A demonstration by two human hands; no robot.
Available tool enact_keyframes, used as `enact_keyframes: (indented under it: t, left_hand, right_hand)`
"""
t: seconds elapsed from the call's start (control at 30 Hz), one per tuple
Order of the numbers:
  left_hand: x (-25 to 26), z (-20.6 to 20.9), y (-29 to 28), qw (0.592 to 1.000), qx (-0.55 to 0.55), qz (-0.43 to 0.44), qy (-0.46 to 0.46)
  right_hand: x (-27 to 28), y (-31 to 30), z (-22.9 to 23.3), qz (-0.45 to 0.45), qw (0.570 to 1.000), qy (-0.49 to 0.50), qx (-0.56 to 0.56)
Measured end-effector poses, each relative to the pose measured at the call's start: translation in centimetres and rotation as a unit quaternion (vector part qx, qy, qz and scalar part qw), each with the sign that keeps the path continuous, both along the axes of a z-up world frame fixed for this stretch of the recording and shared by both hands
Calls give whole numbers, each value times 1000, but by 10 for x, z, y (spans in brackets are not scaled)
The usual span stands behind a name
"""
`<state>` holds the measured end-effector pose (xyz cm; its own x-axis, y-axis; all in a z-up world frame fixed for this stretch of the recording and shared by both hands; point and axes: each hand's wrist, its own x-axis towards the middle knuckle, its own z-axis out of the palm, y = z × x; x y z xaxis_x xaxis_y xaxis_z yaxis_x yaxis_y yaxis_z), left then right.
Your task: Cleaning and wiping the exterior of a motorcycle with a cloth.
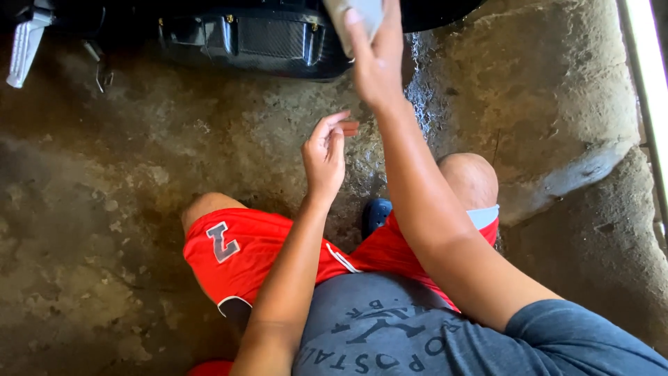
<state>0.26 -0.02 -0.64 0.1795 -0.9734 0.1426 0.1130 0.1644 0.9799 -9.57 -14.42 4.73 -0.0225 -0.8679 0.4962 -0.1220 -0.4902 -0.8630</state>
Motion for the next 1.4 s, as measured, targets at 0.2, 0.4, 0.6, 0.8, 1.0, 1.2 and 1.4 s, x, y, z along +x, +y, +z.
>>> enact_keyframes:
  t: [0.2,0.4,0.6,0.8,1.0,1.2,1.4]
  left_hand:
    - [2,-8,-2,1000,9,15,8]
    - [3,-8,4,1000,5,10,-2]
    - [7,-10,6,1000,6,9,11]
    - [6,-14,2,999,17,19,25]
    - [13,-14,-2,1000,15,22,9]
    - [20,-19,1,999,25,21,-7]
    - [26,-22,-2,998,51,23,-4]
  right_hand:
    - [11,-6,-10,-81,987,136,-29]
    - [6,-23,-60,-121,991,57,3]
    - [2,-31,-105,-166,875,-348,294]
    - [11,-40,-137,82,773,-573,259]
    - [-34,-99,-171,-137,840,-508,131]
    - [-6,-128,-147,113,837,-480,239]
    - [-3,-97,-139,161,772,-573,223]
